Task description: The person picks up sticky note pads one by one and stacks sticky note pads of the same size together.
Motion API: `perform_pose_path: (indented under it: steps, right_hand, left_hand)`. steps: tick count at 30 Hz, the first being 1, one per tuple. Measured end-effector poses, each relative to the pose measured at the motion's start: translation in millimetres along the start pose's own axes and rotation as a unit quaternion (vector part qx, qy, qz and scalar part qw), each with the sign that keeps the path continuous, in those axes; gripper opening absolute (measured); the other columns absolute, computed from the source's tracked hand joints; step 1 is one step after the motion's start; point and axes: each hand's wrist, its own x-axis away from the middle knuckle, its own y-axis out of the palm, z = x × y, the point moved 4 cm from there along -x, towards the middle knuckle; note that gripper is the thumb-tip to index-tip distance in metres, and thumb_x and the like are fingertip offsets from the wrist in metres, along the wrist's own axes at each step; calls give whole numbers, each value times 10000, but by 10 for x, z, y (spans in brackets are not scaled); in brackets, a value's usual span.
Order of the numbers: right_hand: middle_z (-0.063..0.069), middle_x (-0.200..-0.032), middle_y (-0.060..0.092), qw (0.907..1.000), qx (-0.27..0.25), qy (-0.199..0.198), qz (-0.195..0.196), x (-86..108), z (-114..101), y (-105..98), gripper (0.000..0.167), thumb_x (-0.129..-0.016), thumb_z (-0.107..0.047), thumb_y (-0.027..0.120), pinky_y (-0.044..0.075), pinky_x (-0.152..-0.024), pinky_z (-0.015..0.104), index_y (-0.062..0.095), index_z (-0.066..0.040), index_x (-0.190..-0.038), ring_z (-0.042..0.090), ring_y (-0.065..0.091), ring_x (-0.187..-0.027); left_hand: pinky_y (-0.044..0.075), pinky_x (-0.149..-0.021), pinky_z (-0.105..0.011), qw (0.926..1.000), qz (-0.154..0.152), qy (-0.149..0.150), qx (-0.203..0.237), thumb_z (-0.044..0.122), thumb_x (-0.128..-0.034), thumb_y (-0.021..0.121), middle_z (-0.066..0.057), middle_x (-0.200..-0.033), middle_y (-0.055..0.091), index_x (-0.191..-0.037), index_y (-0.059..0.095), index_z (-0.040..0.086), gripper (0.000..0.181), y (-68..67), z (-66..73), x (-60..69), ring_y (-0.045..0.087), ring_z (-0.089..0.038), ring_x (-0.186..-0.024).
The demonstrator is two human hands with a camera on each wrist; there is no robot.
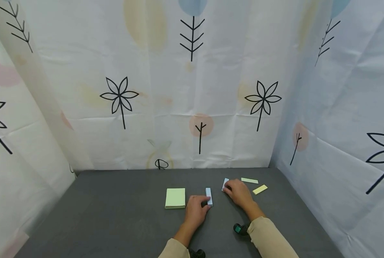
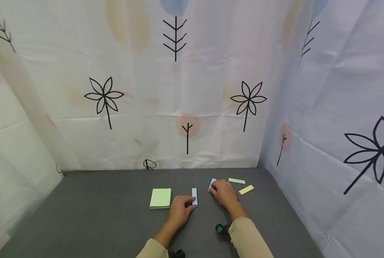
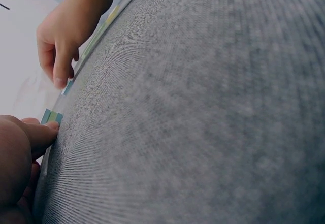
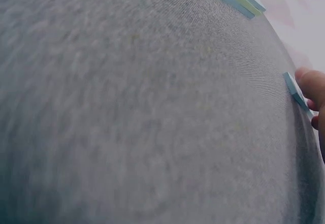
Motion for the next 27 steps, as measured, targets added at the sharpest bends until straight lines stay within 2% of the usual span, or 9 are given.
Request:
perform_pose_path:
  steps: [3, 5, 9, 13, 20, 24, 27]
  right_hand:
    - [56, -868, 676, 9997, 17, 244, 31, -2, 24, 12, 181, -797, -198, 802, 492, -755, 467, 704, -82, -893, 279, 619, -826]
    - [110, -966, 689, 9987, 20, 509, -80, -7, 57, 31, 263, -804, -217, 798, 484, -811, 490, 707, -40, -975, 324, 622, -916]
    - [187, -1154, 651, 9922, -162, 1147, -468, -37, 140, 64, 412, -826, -257, 777, 425, -916, 548, 676, 7, -1125, 398, 567, -1089]
    - [232, -1256, 587, 9837, -305, 1550, -859, -74, 197, 67, 491, -848, -296, 751, 386, -926, 609, 635, 11, -1214, 449, 502, -1159]
    - [253, -1356, 500, 9719, -317, 1835, -1438, -97, 199, 43, 548, -885, -346, 700, 337, -934, 656, 589, 5, -1292, 471, 413, -1241]
    - [246, -1358, 500, 9695, -406, 1949, -1430, -95, 183, 37, 555, -869, -349, 718, 329, -935, 654, 595, -4, -1285, 463, 404, -1249]
    - [226, -1333, 528, 9671, -616, 2115, -1270, -82, 172, 42, 563, -837, -323, 757, 337, -932, 630, 593, -13, -1277, 438, 429, -1234]
  left_hand:
    - [492, -821, -375, 9999, 67, 104, -26, 67, -725, 836, 3, -966, 720, -1003, 782, 140, 293, 9, 2, 8, 591, -212, -939]
    - [495, -813, -375, 9999, 96, 133, -33, 66, -720, 839, 2, -956, 719, -999, 783, 139, 293, 12, 4, 13, 592, -212, -930]
    - [495, -820, -376, 10000, 29, 36, 18, 69, -731, 833, 3, -963, 717, -1007, 784, 144, 291, 13, 5, 12, 588, -210, -936]
    - [494, -831, -379, 10000, -48, -54, 28, 72, -742, 828, 2, -972, 715, -1017, 782, 145, 288, 14, 1, 7, 585, -210, -946]
    - [495, -834, -385, 10000, -48, -74, 20, 69, -739, 830, -2, -980, 717, -1019, 783, 142, 293, 2, 0, -5, 587, -212, -956]
    - [494, -827, -382, 10000, -14, -21, -22, 67, -732, 834, 1, -981, 721, -1016, 784, 143, 298, 1, -9, -5, 590, -210, -950]
    - [495, -819, -378, 9999, 47, 87, -35, 62, -730, 832, -4, -969, 722, -1014, 781, 130, 297, -4, -3, -4, 594, -210, -935]
